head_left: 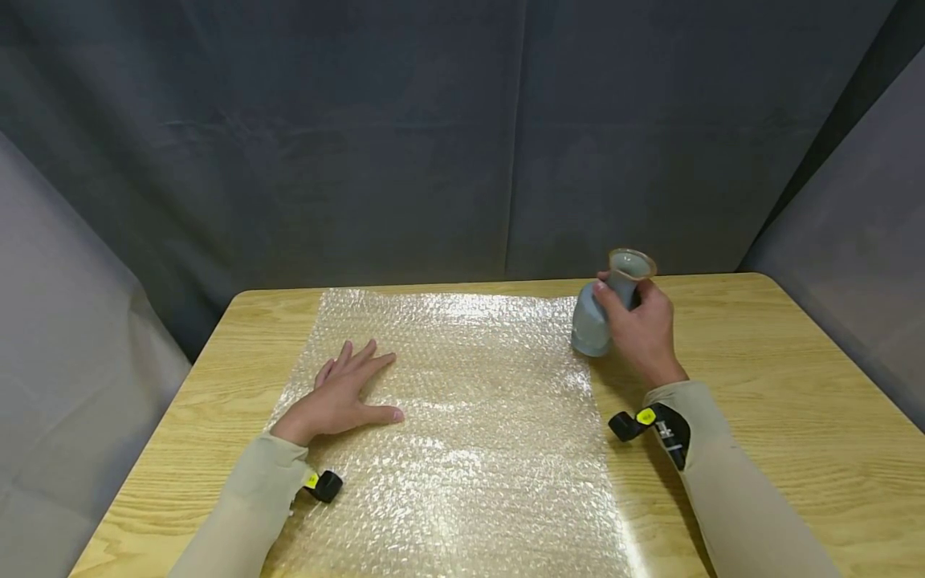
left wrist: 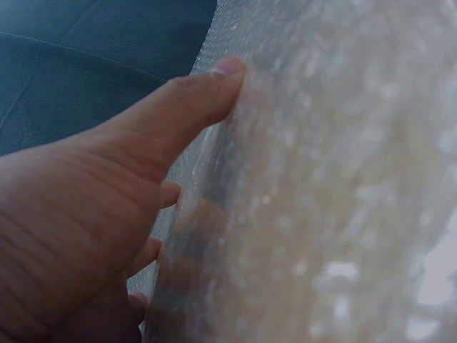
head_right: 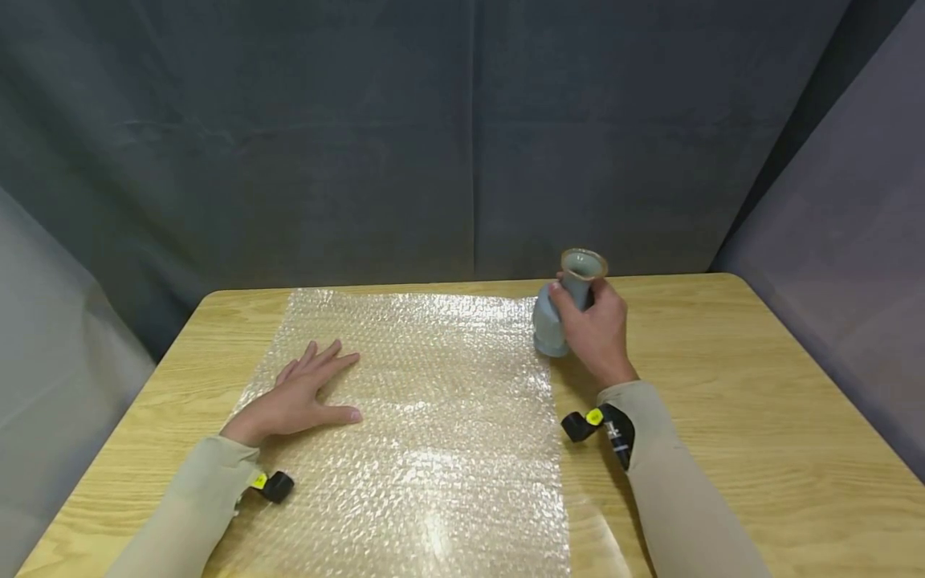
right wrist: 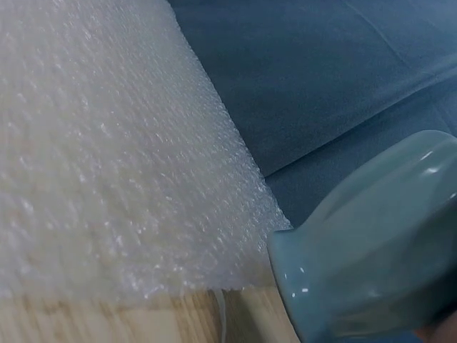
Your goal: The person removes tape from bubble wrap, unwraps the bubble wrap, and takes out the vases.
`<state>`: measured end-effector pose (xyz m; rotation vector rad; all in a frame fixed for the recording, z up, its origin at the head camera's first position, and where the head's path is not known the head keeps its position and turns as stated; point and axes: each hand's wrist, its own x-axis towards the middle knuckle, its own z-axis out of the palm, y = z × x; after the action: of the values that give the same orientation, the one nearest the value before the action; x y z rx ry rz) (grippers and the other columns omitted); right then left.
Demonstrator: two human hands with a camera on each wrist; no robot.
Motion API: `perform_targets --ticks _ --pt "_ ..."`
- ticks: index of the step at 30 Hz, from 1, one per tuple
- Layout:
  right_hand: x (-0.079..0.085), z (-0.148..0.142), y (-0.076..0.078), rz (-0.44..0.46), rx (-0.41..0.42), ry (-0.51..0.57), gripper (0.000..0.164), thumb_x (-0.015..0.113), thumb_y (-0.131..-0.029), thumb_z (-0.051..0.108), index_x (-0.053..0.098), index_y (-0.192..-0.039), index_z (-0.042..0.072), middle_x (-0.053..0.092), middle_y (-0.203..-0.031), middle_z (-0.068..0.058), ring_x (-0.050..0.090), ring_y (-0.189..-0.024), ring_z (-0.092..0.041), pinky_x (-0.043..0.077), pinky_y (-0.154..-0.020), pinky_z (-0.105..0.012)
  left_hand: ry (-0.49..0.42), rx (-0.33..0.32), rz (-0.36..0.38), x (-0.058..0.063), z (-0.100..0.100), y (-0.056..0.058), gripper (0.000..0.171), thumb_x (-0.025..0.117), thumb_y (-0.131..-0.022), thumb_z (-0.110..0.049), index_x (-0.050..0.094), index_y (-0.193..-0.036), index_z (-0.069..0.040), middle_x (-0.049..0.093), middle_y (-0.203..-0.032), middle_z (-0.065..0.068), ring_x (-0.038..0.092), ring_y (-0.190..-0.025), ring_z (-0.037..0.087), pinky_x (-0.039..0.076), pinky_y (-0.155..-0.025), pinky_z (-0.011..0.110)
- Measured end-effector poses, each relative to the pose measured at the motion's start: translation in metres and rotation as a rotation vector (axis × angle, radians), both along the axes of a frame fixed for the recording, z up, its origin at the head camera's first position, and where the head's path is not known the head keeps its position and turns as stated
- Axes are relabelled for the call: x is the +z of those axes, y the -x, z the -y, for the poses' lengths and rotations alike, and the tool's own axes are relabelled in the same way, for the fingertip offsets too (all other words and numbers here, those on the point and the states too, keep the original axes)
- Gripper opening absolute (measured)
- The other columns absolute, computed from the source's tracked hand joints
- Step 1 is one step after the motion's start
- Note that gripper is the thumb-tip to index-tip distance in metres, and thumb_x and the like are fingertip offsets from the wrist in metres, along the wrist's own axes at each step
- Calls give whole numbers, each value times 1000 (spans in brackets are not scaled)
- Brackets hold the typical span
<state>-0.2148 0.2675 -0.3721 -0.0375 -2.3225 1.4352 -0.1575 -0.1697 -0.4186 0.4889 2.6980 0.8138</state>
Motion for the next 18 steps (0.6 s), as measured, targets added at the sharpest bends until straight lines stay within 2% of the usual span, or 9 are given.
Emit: perform_targets --ticks 13,18 --pt "-4 -9 4 69 -20 -12 45 64 -101 42 65 -134 12 68 -129 -3 58 -111 3 48 -98 -23 5 8 2 2 0 -2 97 76 -87 -60 32 -164 -22 7 -176 15 -12 -161 47 -5 -124 72" --pt "-6 -12 7 62 -28 -6 45 65 -100 41 65 -134 12 69 -127 0 59 -111 4 47 -97 -20 3 7 3 1 0 -2 97 76 -87 -60 32 -164 -21 7 -176 15 -12 -161 47 -5 -124 72"
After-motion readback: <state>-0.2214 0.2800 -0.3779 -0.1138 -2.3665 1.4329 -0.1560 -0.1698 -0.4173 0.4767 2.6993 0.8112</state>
